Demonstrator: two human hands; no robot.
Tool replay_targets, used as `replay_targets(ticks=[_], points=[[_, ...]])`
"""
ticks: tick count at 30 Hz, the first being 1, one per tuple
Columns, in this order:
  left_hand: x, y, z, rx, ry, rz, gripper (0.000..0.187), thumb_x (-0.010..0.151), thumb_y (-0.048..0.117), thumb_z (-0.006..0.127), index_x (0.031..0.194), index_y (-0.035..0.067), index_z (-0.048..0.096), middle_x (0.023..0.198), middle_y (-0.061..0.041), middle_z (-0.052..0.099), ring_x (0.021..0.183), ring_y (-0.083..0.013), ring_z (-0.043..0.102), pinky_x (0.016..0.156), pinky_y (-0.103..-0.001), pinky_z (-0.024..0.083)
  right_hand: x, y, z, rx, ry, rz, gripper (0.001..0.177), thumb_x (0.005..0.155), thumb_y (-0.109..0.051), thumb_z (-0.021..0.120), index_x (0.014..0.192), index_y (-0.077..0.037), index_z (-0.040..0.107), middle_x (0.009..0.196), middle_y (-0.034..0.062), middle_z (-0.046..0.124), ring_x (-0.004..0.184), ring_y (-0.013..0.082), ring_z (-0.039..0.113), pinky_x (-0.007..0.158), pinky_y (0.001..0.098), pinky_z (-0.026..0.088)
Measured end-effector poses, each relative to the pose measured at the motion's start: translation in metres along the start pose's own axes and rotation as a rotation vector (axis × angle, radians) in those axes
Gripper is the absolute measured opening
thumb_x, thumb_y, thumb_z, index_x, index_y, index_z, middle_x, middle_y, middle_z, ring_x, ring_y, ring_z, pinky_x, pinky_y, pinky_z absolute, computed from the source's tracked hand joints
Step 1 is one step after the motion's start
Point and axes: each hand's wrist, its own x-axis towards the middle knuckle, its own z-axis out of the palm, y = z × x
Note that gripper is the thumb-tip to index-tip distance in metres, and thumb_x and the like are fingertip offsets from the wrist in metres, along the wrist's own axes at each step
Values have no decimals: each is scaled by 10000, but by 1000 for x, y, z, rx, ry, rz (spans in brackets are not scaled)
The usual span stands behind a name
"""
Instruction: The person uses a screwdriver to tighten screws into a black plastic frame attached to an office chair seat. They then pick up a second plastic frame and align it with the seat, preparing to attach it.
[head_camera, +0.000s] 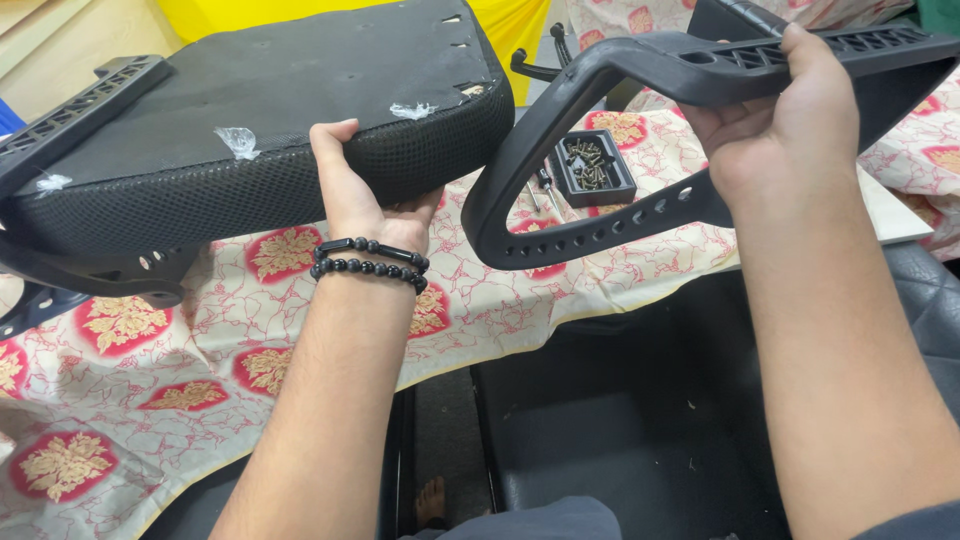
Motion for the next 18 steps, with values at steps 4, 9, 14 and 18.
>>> replay_targets(ticks=[4, 9, 14, 18], points=[[-6, 0, 1, -15, 11, 1, 567, 680, 350, 717, 1146, 57, 579, 1151, -158, 640, 1097, -352, 668, 986, -582, 590, -7, -2, 3, -33, 40, -66, 337, 1010, -161, 480, 1238, 75, 554, 1207, 243, 692, 1125, 374, 742, 963, 571, 589], [-16, 2, -1, 8, 48, 12, 594, 702, 358, 710, 1178, 41, 548, 1165, -175, 614, 1120, -358, 662, 1001, -590, 582, -8, 7, 2, -110, -65, -176, 301, 1011, -61, 580, 1263, 86, 506, 1209, 202, 639, 1142, 334, 710, 1033, 592, 600], [-19, 3, -2, -8, 23, 19, 553, 708, 354, 703, 1142, 40, 563, 1143, -168, 628, 1095, -353, 671, 984, -588, 593, 8, 30, 3, 81, 101, -173, 394, 924, 47, 608, 1222, -67, 376, 1140, 195, 587, 1067, 357, 684, 932, 674, 593], [-19, 2, -4, -9, 12, 32, 517, 710, 359, 702, 1097, 39, 582, 1111, -161, 645, 1061, -349, 684, 960, -576, 607, 24, 43, 5, 124, 78, -164, 421, 934, 27, 661, 1248, -43, 390, 1206, 208, 573, 1148, 428, 686, 986, 662, 577]])
